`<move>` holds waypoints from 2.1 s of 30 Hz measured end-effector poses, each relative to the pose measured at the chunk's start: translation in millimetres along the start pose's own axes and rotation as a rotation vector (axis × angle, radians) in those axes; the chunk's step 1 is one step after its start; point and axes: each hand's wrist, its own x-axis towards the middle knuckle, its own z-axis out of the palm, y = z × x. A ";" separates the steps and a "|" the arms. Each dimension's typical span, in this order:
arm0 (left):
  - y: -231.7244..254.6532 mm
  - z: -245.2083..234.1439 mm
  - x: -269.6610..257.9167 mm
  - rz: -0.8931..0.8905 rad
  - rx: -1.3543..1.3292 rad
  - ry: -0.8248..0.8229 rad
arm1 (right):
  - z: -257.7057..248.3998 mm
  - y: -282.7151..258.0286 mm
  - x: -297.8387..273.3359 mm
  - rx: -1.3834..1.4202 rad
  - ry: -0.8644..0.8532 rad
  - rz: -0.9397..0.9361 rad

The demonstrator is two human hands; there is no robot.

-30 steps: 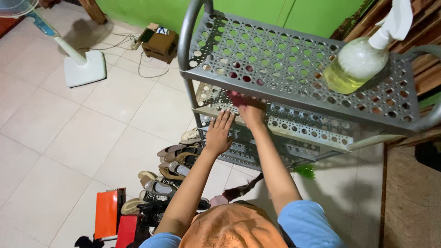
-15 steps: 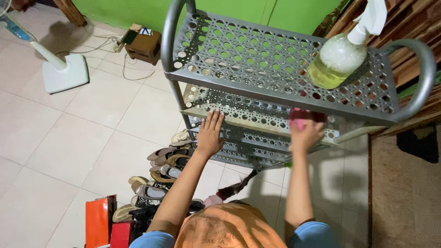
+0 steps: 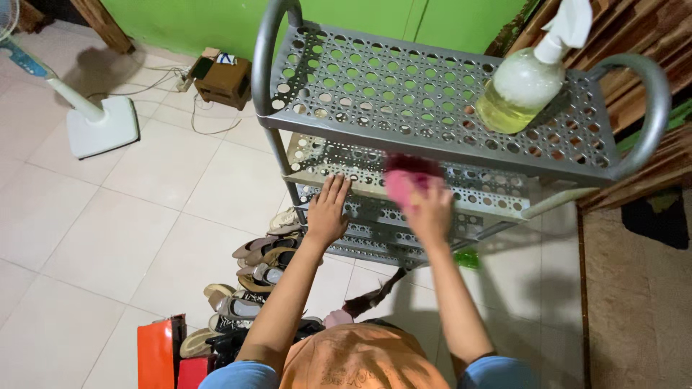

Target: The person wipes the top and middle shelves of a metal shoe rack with a pink cloth, then sprays cleaner on the rack and continues wiping. The person then sits on the floor and cleans a pair of beige shoes with the cloth and a brush.

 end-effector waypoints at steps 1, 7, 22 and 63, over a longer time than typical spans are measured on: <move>0.4 -1.4 1.5 0.001 -0.015 -0.012 | -9.6 20.5 -1.5 -0.025 -0.008 0.094; 5.0 -7.9 0.1 -0.006 -0.084 -0.042 | -20.1 88.0 -11.7 0.061 0.212 0.342; -5.8 13.5 2.1 -0.017 -0.120 -0.001 | 38.0 -112.4 29.8 0.369 0.071 -0.221; -3.4 -11.9 -1.0 -0.043 -0.230 -0.067 | -29.3 21.1 -0.2 0.114 -0.166 -0.015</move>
